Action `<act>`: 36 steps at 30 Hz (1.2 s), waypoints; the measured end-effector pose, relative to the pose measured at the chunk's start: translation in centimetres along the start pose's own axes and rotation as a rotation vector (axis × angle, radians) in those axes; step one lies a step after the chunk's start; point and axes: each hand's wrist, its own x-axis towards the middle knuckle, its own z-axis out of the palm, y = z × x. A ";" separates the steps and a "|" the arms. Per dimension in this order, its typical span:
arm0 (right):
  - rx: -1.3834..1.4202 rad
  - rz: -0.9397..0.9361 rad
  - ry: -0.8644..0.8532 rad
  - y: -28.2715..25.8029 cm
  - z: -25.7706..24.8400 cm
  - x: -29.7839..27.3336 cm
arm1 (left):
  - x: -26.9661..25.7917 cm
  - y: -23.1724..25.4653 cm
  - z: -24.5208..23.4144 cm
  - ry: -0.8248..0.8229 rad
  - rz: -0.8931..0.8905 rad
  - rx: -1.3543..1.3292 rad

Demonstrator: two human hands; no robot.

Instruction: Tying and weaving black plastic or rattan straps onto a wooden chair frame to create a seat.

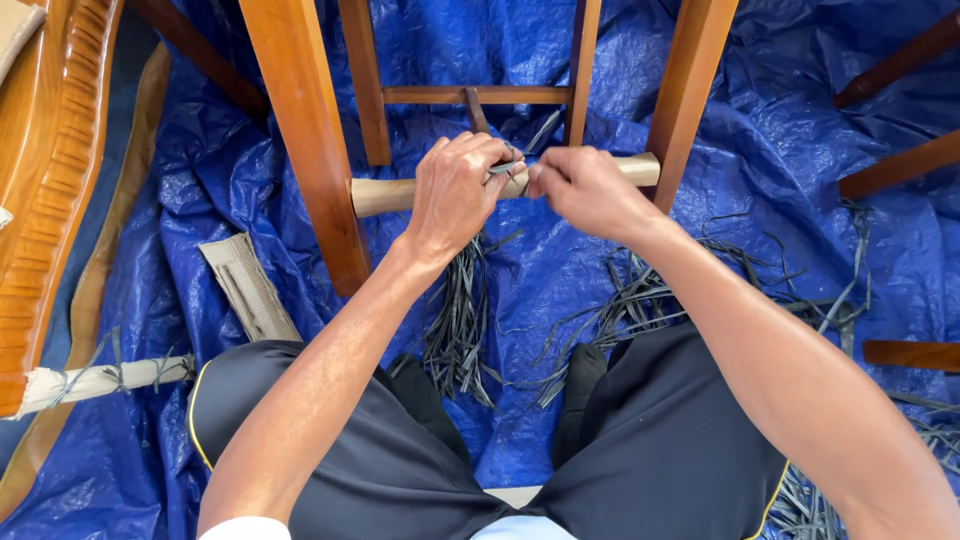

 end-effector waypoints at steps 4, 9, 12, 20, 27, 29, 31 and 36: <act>0.208 0.167 -0.055 2.0 0.1 2.5 | -0.5 0.4 -0.2 0.044 -0.053 -0.038; 0.395 0.340 -0.017 1.7 0.0 4.5 | -0.4 1.2 -0.9 0.035 -0.061 -0.115; 0.452 0.307 -0.007 3.2 0.6 5.6 | -0.3 1.1 -0.6 0.015 0.042 -0.229; 0.591 0.424 0.015 2.3 0.2 6.3 | 0.3 0.6 1.1 -0.209 -0.086 -0.192; 0.088 -0.004 0.479 4.4 0.8 4.8 | -0.7 -1.8 3.1 -0.188 -0.022 -0.254; 0.215 0.033 0.491 2.9 0.2 2.9 | -0.8 -2.3 3.6 -0.191 -0.025 -0.278; 0.343 0.067 0.502 2.5 0.6 1.3 | -0.8 -2.7 3.7 -0.194 -0.026 -0.299; 0.309 0.423 -0.054 2.4 3.7 -1.9 | 0.4 -1.1 2.4 -0.321 -0.195 -0.228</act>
